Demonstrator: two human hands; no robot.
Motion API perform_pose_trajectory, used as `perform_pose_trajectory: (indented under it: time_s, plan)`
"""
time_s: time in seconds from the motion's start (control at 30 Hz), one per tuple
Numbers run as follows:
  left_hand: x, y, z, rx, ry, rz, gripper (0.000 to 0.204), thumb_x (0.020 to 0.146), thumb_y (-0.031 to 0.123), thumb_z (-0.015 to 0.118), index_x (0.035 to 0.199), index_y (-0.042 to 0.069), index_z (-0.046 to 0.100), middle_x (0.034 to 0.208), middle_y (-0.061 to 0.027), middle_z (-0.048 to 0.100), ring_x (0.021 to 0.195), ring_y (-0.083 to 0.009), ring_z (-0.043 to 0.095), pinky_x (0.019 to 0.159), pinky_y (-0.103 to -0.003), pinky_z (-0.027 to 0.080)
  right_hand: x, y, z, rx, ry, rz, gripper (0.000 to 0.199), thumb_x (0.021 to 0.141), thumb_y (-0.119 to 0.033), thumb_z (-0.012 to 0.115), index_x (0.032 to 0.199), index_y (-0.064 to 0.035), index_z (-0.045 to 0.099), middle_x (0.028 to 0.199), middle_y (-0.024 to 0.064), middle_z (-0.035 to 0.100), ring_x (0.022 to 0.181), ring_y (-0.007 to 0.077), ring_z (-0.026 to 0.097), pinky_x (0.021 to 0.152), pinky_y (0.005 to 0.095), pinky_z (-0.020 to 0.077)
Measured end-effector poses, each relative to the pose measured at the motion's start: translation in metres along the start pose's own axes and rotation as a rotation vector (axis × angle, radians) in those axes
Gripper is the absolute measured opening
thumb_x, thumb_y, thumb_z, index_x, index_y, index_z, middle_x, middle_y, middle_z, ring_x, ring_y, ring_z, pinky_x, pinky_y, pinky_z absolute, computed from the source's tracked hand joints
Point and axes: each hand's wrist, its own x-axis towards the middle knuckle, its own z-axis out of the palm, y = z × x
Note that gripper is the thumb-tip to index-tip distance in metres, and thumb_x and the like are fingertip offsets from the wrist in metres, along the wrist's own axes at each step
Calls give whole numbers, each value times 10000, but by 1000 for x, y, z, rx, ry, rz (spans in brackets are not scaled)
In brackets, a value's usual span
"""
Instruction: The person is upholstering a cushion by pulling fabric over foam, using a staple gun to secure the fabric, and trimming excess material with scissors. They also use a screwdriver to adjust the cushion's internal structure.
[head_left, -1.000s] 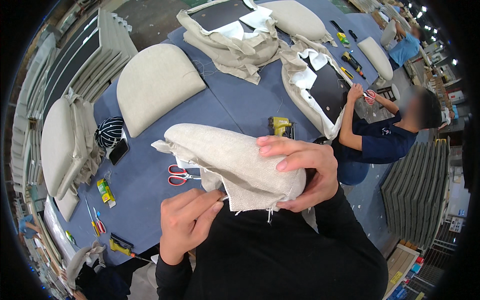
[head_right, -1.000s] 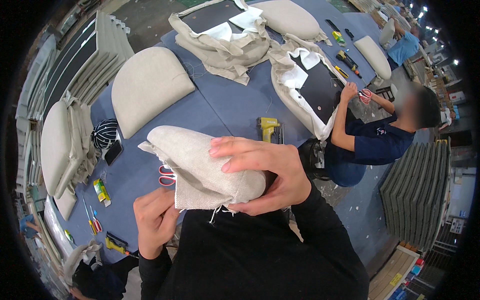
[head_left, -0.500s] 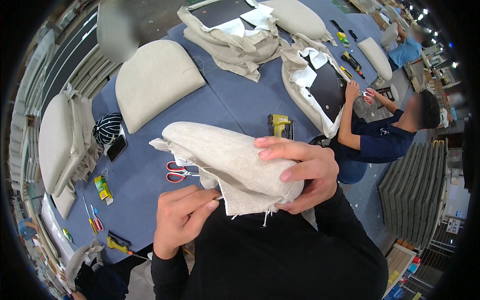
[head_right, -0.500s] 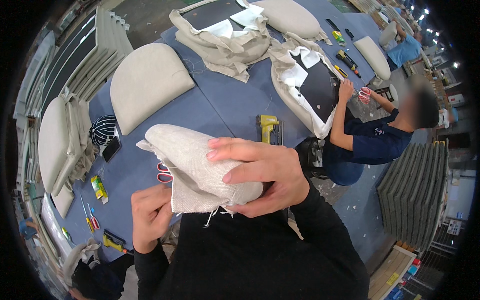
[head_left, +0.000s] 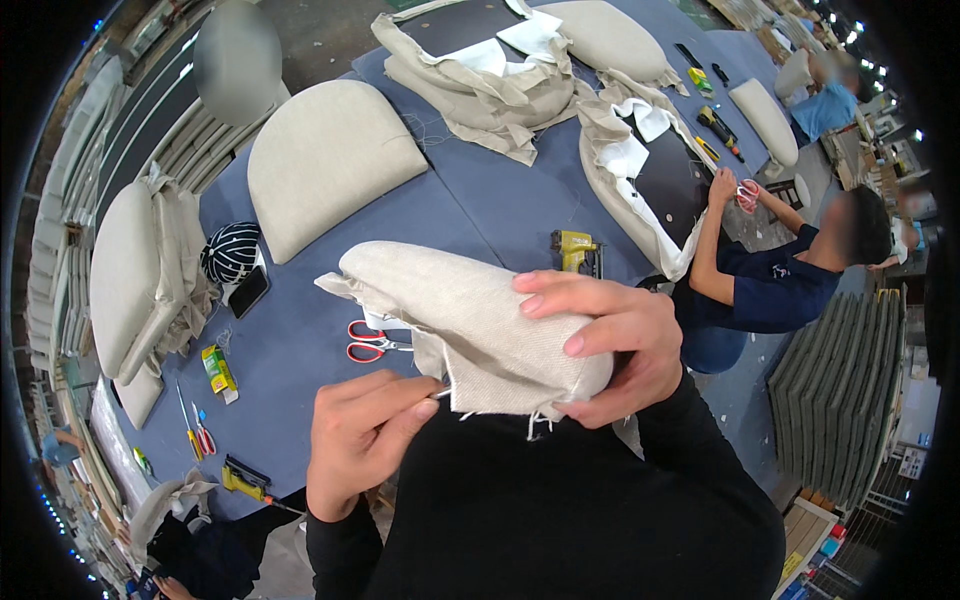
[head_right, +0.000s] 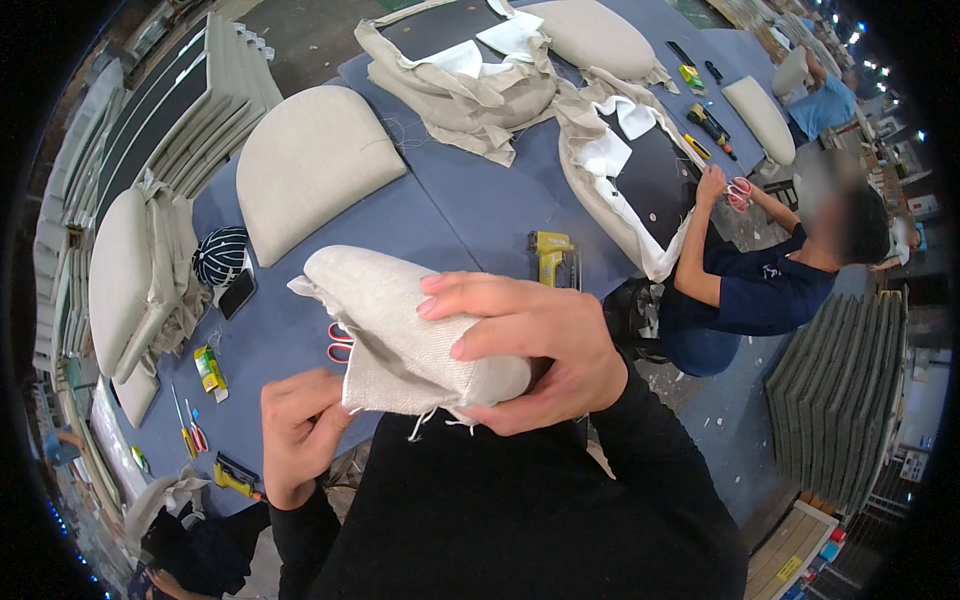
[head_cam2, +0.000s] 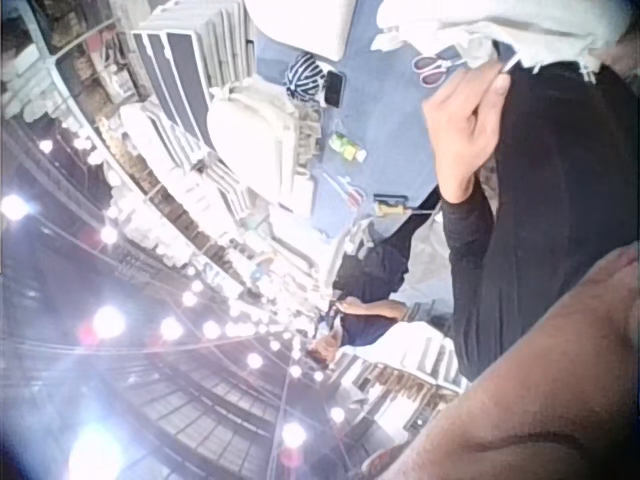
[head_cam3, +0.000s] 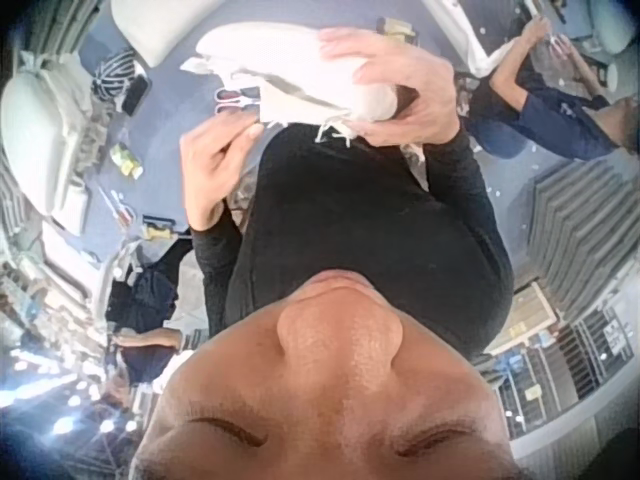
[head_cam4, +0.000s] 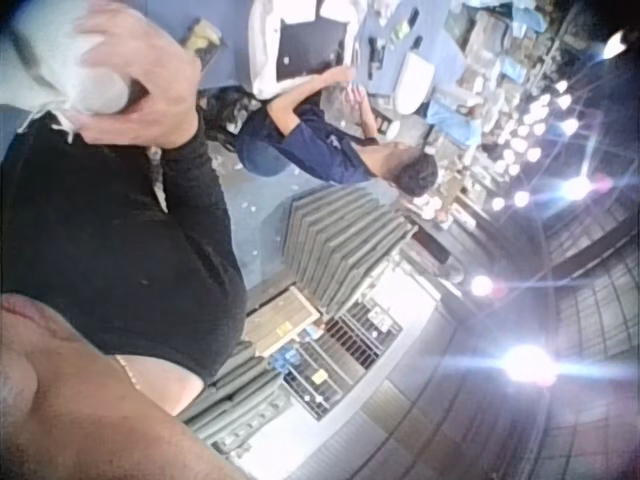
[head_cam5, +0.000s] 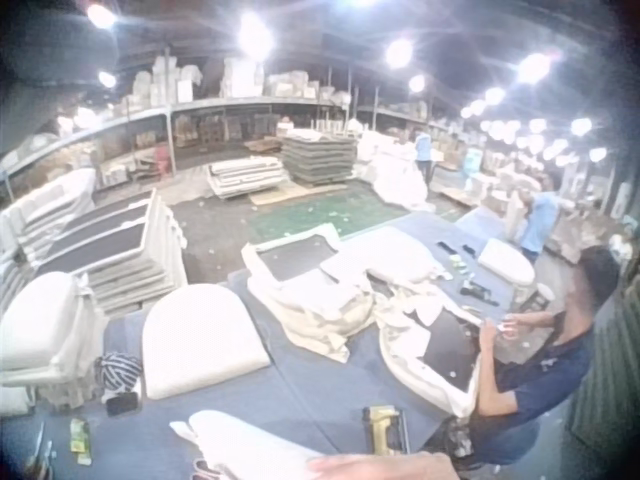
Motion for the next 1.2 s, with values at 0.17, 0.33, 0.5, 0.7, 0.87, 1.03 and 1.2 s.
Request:
perform_pose_trajectory:
  time_s: [0.17,0.33,0.5,0.7,0.87,1.03,1.2]
  plan:
    - [-5,-33,-5,-26,24,66,92,923,88,766,972,12,786,710,-85,648,581,-187,605,548,-323,446,-3,-9,4,-6,99,163,854,653,-62,987,1399,-27,573,1400,314,633,1333,477,627,1118,557,493]
    - [-117,-199,-9,-295,297,-503,198,1024,170,708,1145,18,743,732,-10,615,606,-86,557,552,-280,428,-11,-32,-7,-441,343,652,943,680,-249,993,1482,-45,541,1419,222,657,1304,386,662,1092,418,517]
    - [-217,-316,68,-91,589,-757,539,940,-24,635,1474,21,575,894,-31,631,707,-122,588,641,-278,484,-26,-5,-17,-583,505,676,875,725,-210,940,1484,-30,543,1308,234,701,1198,427,696,1003,421,560]
    - [-175,-344,120,222,567,-700,807,877,3,672,1634,105,412,1356,-207,626,1272,-380,609,1088,-471,462,0,-3,-12,-585,384,494,775,750,-220,928,1445,-54,627,1276,222,734,1145,408,730,959,422,589]
    - [-145,-321,97,379,338,-752,477,975,169,687,1437,65,630,1443,-153,651,1332,-355,615,1094,-484,472,56,-32,-7,-727,220,218,797,676,-145,904,1433,-121,657,1242,130,758,1047,339,759,900,409,617]
    - [-128,-310,90,-152,573,-597,271,990,85,685,1232,-28,729,1040,-83,771,936,-150,707,877,-298,549,56,-38,22,-858,79,14,821,638,-141,869,1432,-191,669,1270,61,719,1094,282,731,910,387,606]
    - [-140,-313,88,-1007,737,-843,528,1094,557,518,1332,97,621,1127,-48,695,959,-199,648,823,-409,514,-26,54,88,-841,-306,104,929,665,-197,862,1540,-278,561,1499,44,600,1355,252,597,1116,433,475]
